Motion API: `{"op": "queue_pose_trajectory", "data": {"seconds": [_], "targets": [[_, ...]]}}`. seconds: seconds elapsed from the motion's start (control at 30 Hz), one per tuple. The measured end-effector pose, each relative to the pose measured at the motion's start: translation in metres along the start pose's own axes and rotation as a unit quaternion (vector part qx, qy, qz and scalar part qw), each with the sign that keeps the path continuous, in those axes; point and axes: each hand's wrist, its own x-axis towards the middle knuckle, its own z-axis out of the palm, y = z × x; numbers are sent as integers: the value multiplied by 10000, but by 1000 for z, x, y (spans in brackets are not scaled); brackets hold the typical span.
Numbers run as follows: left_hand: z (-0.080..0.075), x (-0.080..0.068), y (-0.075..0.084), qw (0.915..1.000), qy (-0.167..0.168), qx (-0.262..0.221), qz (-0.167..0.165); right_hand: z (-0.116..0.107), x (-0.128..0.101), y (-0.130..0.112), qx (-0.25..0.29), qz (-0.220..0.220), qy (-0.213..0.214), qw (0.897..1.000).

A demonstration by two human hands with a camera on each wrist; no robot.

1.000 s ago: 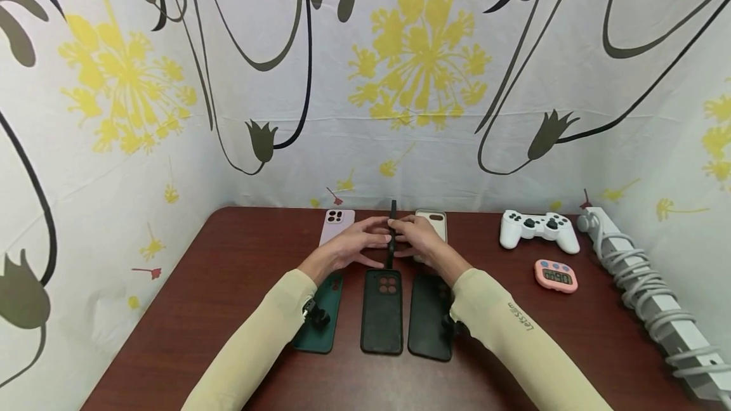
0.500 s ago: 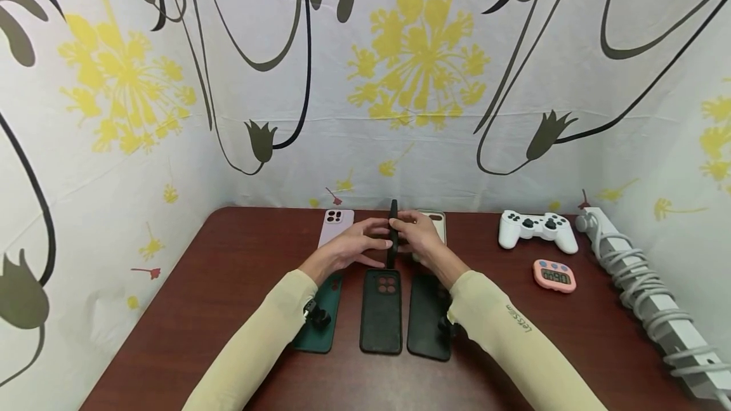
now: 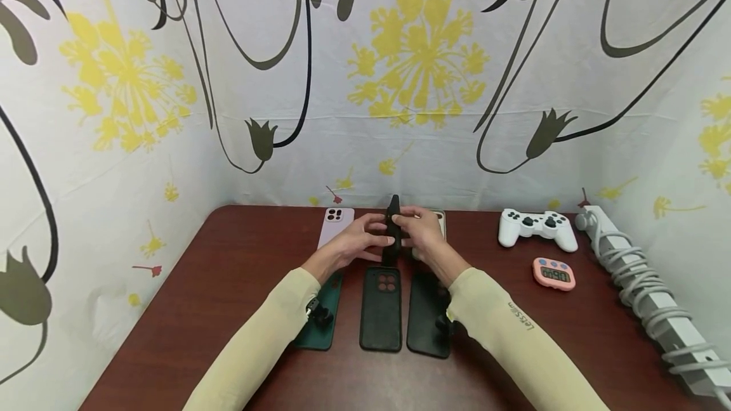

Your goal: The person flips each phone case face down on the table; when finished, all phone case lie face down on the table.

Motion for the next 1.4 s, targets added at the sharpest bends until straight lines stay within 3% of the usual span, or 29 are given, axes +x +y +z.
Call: {"op": "queue_pose_trajectory", "data": {"seconds": [0.37, 0.67, 0.87, 1.2, 1.4], "targets": [[-1, -1, -5, 9967, 772, 232, 101, -4, -4, -2, 57, -32, -158, 9999], [-11, 0, -5, 9972, 714, 49, 216, -6, 0, -3, -121, -47, -111, 9999], [-17, 1, -6, 9961, 836, 103, 252, -9, 2, 9, -618, -202, 63, 9979], [-20, 7, -7, 9911, 897, 895, 399, -6, 8, 17, -1530, -399, 146, 9873], [-18, 6, -4, 9722, 1164, 1956, 548, 0, 13, 15, -2040, -435, 236, 9777]]}}
